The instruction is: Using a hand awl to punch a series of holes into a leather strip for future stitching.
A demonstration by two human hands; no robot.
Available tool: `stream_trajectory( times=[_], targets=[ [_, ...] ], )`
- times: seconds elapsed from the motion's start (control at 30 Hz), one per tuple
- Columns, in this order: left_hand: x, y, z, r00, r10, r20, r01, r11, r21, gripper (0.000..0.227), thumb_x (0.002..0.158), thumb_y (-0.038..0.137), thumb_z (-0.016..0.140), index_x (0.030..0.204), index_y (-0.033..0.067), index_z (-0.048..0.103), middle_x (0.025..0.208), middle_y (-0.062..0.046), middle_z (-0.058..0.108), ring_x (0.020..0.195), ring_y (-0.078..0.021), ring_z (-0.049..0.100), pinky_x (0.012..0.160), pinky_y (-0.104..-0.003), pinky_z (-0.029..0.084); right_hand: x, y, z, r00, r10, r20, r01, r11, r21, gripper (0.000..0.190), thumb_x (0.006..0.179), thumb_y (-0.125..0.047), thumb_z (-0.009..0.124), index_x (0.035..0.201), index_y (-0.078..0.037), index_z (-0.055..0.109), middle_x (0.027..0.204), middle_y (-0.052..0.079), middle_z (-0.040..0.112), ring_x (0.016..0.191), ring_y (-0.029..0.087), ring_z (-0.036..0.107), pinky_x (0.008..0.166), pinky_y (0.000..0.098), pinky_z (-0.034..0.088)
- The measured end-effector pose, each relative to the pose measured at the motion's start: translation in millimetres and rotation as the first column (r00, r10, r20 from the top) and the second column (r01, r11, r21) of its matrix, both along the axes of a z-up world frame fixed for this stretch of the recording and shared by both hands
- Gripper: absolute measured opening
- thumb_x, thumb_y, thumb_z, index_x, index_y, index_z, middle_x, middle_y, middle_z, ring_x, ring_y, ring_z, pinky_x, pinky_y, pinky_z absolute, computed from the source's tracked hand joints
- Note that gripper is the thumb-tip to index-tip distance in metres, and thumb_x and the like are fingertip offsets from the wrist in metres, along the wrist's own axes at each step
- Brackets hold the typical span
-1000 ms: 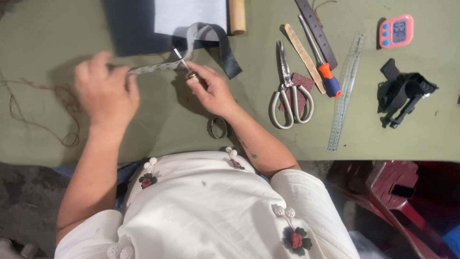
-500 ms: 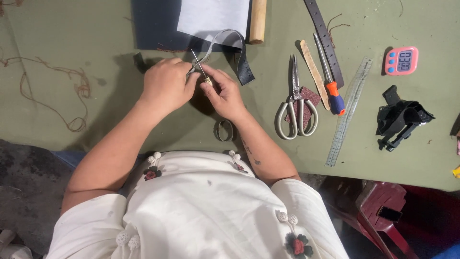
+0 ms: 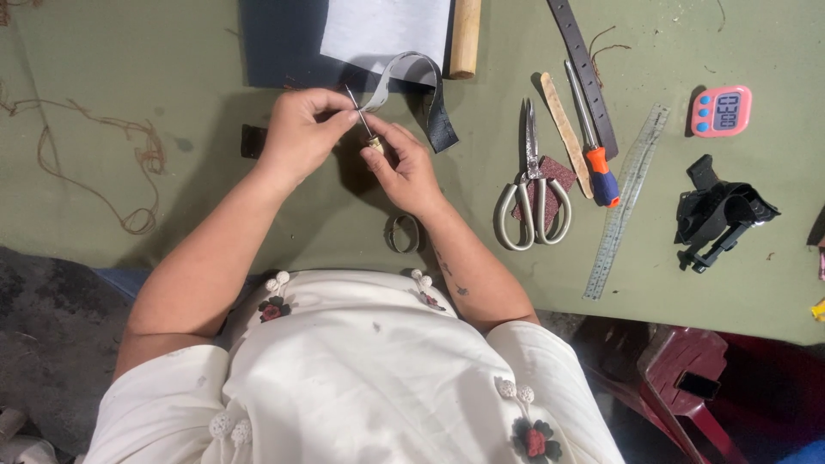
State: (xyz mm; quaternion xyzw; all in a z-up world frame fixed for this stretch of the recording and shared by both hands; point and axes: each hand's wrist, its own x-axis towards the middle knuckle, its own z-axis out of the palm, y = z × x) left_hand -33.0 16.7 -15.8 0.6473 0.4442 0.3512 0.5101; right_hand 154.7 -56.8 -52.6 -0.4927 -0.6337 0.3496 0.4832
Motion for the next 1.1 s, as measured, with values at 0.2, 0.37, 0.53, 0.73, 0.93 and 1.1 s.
stream_trajectory(
  times=[0.2, 0.37, 0.53, 0.73, 0.93, 1.1],
  targets=[
    [4.3, -2.9, -8.4, 0.975, 0.172, 0.14, -0.136, 0.962, -0.235, 0.011, 0.083, 0.006, 0.076, 0.094, 0.0069, 0.079, 0.083, -0.005, 0.076, 0.076, -0.0048, 0.065, 0.063, -0.021, 0.053, -0.8, -0.3, 2.5, 1.0, 0.006, -0.006, -0.006, 1.0, -0.006, 0.041, 0.098, -0.018, 0.074, 0.137, -0.012, 0.066, 0.092, 0.014, 0.069, 0.08, 0.027, 0.069, 0.076, 0.0375, 0.054],
    [3.9, -6.0, 12.6, 0.957, 0.232, 0.175, -0.185, 0.951, -0.247, 0.015, 0.09, -0.002, 0.077, 0.087, 0.0112, 0.07, 0.085, -0.002, 0.075, 0.077, -0.0055, 0.067, 0.074, -0.019, 0.057, -2.5, -6.0, 16.4, 0.998, 0.006, 0.063, 0.004, 0.987, -0.16, 0.042, 0.104, -0.025, 0.067, 0.143, -0.014, 0.059, 0.098, -0.001, 0.06, 0.083, 0.011, 0.055, 0.087, 0.0258, 0.05],
    [-4.2, -14.0, 6.8, 0.981, 0.126, 0.146, -0.135, 0.989, 0.052, 0.018, 0.092, -0.008, 0.075, 0.091, 0.0076, 0.064, 0.091, -0.006, 0.068, 0.08, -0.0125, 0.065, 0.072, -0.024, 0.057, -1.7, -5.0, 15.4, 0.999, 0.009, 0.054, 0.0, 0.989, -0.149, 0.042, 0.105, -0.026, 0.065, 0.144, -0.013, 0.057, 0.102, 0.001, 0.065, 0.091, 0.013, 0.06, 0.092, 0.0291, 0.052],
    [-0.9, -17.1, -17.6, 0.977, 0.112, 0.182, -0.117, 0.993, 0.018, 0.019, 0.09, -0.003, 0.08, 0.106, 0.0, 0.069, 0.091, -0.01, 0.064, 0.076, -0.0129, 0.065, 0.063, -0.024, 0.057, -1.5, -1.7, 5.2, 0.997, 0.014, -0.076, -0.014, 1.0, -0.001, 0.038, 0.103, -0.018, 0.066, 0.14, -0.008, 0.063, 0.102, 0.014, 0.069, 0.089, 0.025, 0.071, 0.083, 0.0373, 0.055],
    [5.5, -9.5, -25.3, 0.986, 0.096, 0.134, -0.123, 0.969, 0.214, 0.019, 0.095, 0.009, 0.083, 0.111, 0.0013, 0.076, 0.093, -0.014, 0.066, 0.083, -0.0249, 0.069, 0.065, -0.029, 0.055, -2.1, -1.1, 8.2, 0.991, 0.053, -0.124, -0.053, 0.999, 0.004, 0.037, 0.105, -0.017, 0.063, 0.14, -0.006, 0.063, 0.105, 0.015, 0.072, 0.092, 0.025, 0.073, 0.085, 0.0384, 0.056],
    [8.7, -8.2, -29.4, 0.988, 0.089, 0.128, -0.114, 0.972, 0.207, 0.012, 0.096, 0.009, 0.082, 0.106, 0.0026, 0.079, 0.095, -0.015, 0.069, 0.09, -0.0276, 0.068, 0.073, -0.032, 0.053, -1.7, -0.3, 9.0, 0.987, 0.064, -0.146, -0.064, 0.998, 0.001, 0.038, 0.105, -0.015, 0.062, 0.141, -0.004, 0.061, 0.109, 0.018, 0.071, 0.101, 0.029, 0.072, 0.086, 0.0413, 0.058]
  ],
)
